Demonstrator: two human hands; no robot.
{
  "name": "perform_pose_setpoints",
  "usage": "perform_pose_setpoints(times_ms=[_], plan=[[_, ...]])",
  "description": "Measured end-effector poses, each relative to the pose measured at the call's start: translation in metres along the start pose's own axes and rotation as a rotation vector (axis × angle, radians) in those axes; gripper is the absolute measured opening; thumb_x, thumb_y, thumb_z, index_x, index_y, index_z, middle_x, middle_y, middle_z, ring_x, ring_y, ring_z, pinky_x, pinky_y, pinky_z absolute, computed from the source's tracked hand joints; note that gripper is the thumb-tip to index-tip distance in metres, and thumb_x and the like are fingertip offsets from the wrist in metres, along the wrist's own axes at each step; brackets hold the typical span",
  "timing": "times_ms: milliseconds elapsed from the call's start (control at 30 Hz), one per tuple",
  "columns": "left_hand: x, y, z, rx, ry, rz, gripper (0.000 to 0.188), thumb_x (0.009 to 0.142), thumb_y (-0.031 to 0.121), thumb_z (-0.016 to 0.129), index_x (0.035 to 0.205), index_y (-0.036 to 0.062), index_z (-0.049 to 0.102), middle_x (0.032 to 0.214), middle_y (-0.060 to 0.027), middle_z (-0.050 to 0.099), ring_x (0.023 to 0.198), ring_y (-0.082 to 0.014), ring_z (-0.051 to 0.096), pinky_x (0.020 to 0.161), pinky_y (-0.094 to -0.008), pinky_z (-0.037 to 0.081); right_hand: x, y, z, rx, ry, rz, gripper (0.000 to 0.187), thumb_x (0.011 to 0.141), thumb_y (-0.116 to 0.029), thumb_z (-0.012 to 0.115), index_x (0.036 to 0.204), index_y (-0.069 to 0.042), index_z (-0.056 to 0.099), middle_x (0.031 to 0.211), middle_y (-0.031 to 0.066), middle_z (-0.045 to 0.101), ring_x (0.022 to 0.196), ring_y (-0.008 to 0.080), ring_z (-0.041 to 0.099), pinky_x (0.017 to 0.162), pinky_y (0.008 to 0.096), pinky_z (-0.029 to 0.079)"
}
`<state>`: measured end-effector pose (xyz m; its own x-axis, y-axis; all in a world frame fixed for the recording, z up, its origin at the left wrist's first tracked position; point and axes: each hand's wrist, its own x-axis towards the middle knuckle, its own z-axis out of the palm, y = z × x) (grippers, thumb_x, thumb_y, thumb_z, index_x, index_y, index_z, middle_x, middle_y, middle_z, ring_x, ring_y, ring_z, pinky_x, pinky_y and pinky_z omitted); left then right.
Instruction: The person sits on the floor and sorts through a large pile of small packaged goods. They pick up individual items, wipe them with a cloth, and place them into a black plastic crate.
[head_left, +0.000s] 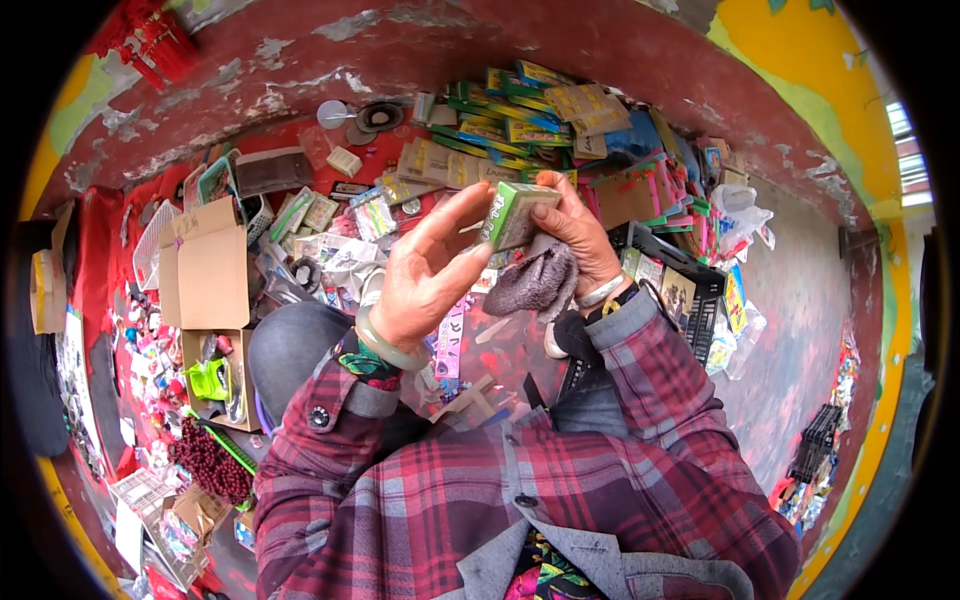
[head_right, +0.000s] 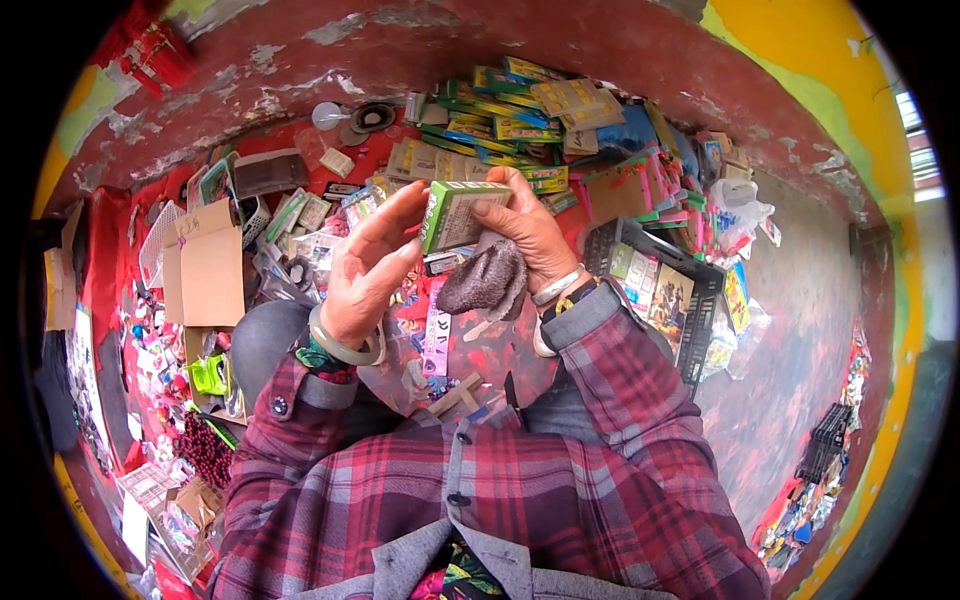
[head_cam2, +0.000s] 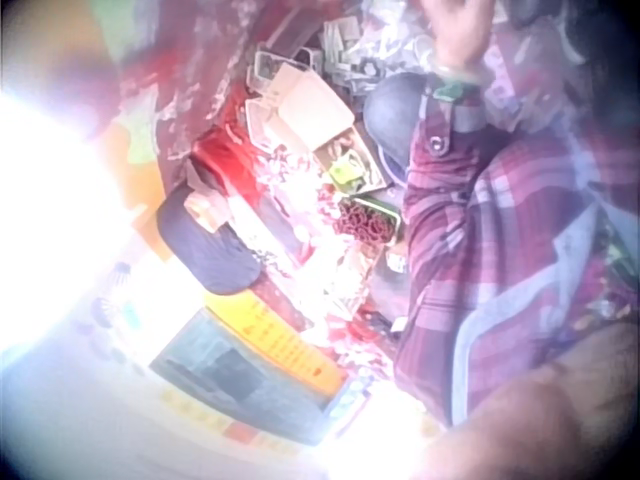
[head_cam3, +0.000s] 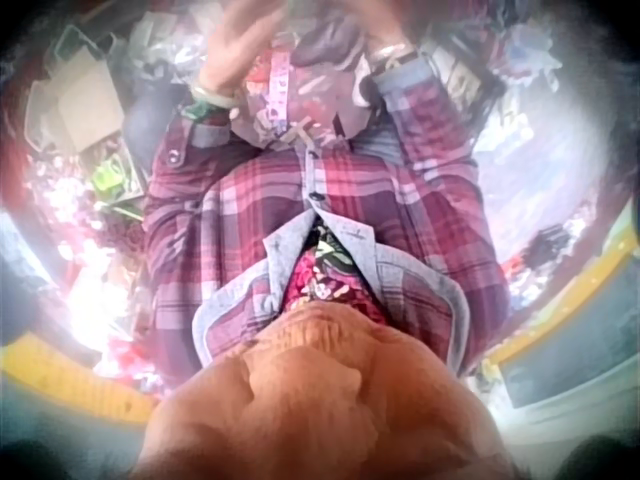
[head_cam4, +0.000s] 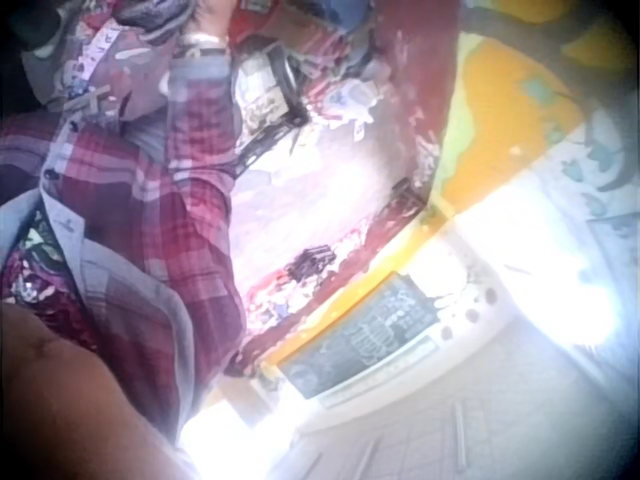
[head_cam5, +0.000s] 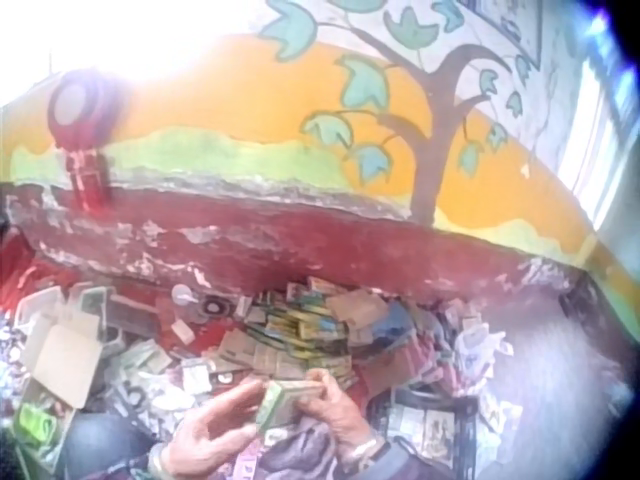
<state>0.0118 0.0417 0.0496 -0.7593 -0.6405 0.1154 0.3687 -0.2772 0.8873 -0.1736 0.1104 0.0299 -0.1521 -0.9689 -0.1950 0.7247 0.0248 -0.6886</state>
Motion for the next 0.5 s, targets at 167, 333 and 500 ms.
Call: perform_pose_setpoints(times_ms=[167,333,500], plan=[[0.001,-0.009,0.002,0.209,0.149,0.057,0.05,0.084,-0.004,0.059,0.13,-0.0041,0.042,0.124,-0.0115,0.052,0.107,-0.0158,0.054,0.092,-0.0274,0.043,-0.004,0.003,0.009,-0.033,-0.053,0.013,0.041,0.08,-0.004,0.068,0.115,-0.009,0.046,0.107,0.0051,0.057,0.099,0.0151,0.056,0.086,0.0275,0.046],[-0.002,-0.01,-0.011,0.342,0.202,0.204,0.035,0.082,-0.005,0.061,0.116,-0.0047,0.056,0.106,-0.0102,0.062,0.095,-0.0128,0.059,0.083,-0.0241,0.046,-0.005,-0.02,0.014,-0.398,-0.176,0.122,0.045,0.077,0.001,0.067,0.119,-0.002,0.053,0.114,0.0062,0.058,0.108,0.0149,0.053,0.093,0.0281,0.042],[-0.003,-0.003,-0.007,0.714,0.128,0.354,0.035,0.077,-0.007,0.064,0.111,0.0,0.061,0.1,-0.0115,0.065,0.092,-0.0157,0.061,0.079,-0.0265,0.048,-0.008,-0.023,0.017,-1.056,-0.126,-0.266,0.047,0.074,-0.006,0.071,0.118,-0.003,0.056,0.111,0.0067,0.061,0.099,0.0157,0.058,0.087,0.0276,0.044]])
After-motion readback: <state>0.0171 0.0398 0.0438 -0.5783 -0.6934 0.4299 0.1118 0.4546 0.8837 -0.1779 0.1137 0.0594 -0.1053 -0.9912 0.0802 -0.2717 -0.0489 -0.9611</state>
